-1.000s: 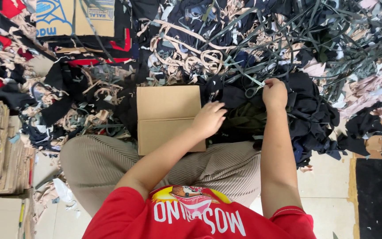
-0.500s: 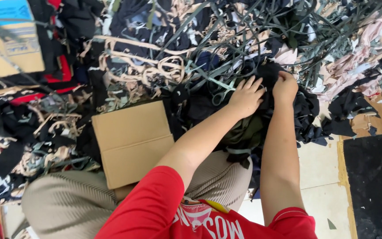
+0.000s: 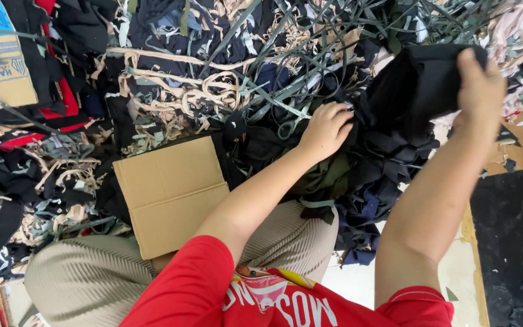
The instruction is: The person sits on the floor and cuts strips of black fabric with scissors. The person first handles and arranges various fabric scraps and cardboard pieces, then picks up a long piece of black fabric and cuts it into multiple smaller segments using scissors.
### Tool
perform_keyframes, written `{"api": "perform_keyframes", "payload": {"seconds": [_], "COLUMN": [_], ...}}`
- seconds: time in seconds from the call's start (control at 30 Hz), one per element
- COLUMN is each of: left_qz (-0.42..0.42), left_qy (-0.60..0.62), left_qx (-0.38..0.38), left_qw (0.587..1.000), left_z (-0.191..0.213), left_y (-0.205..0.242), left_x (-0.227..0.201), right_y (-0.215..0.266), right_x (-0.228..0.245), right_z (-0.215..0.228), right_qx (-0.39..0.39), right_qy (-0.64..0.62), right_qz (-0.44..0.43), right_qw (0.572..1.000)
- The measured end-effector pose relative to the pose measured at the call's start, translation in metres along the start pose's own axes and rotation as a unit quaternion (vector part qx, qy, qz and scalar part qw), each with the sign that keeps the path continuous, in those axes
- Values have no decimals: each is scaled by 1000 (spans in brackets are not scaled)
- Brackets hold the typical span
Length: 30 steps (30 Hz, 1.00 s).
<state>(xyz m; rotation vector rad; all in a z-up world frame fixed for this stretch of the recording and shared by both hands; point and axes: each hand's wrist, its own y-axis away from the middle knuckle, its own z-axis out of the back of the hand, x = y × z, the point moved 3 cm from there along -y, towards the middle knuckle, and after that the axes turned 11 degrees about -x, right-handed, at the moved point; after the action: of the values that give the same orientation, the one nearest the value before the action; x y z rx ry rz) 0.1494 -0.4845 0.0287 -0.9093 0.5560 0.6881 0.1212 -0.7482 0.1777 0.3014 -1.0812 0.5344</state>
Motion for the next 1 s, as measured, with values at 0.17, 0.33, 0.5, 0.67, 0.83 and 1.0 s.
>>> {"api": "perform_keyframes", "payload": {"seconds": [0.17,0.33,0.5,0.67,0.83,1.0], "left_qz": [172,461,480,450,268,218], "left_qy": [195,402,551,583,707,742], "left_qx": [-48,157,95,11,-65,-128], "left_qw": [964,776,676,677,652,621], "left_z": [75,131,114,110,78,131], "left_y": [-45,-75,-105,-139,-164,-131], "left_x": [-71,-135,-127,-171,-171,-120], "right_y": [59,116,113,203,246,217], "right_x": [66,114,100,127,34,30], "right_z": [24,4,28,45,-31,-60], "right_qx": [1,65,106,-202,-88,221], "right_qy": [228,271,94,24,-86,-368], "right_qz": [143,208,253,483,340,78], "right_qw": [963,938,957,852,932,900]}}
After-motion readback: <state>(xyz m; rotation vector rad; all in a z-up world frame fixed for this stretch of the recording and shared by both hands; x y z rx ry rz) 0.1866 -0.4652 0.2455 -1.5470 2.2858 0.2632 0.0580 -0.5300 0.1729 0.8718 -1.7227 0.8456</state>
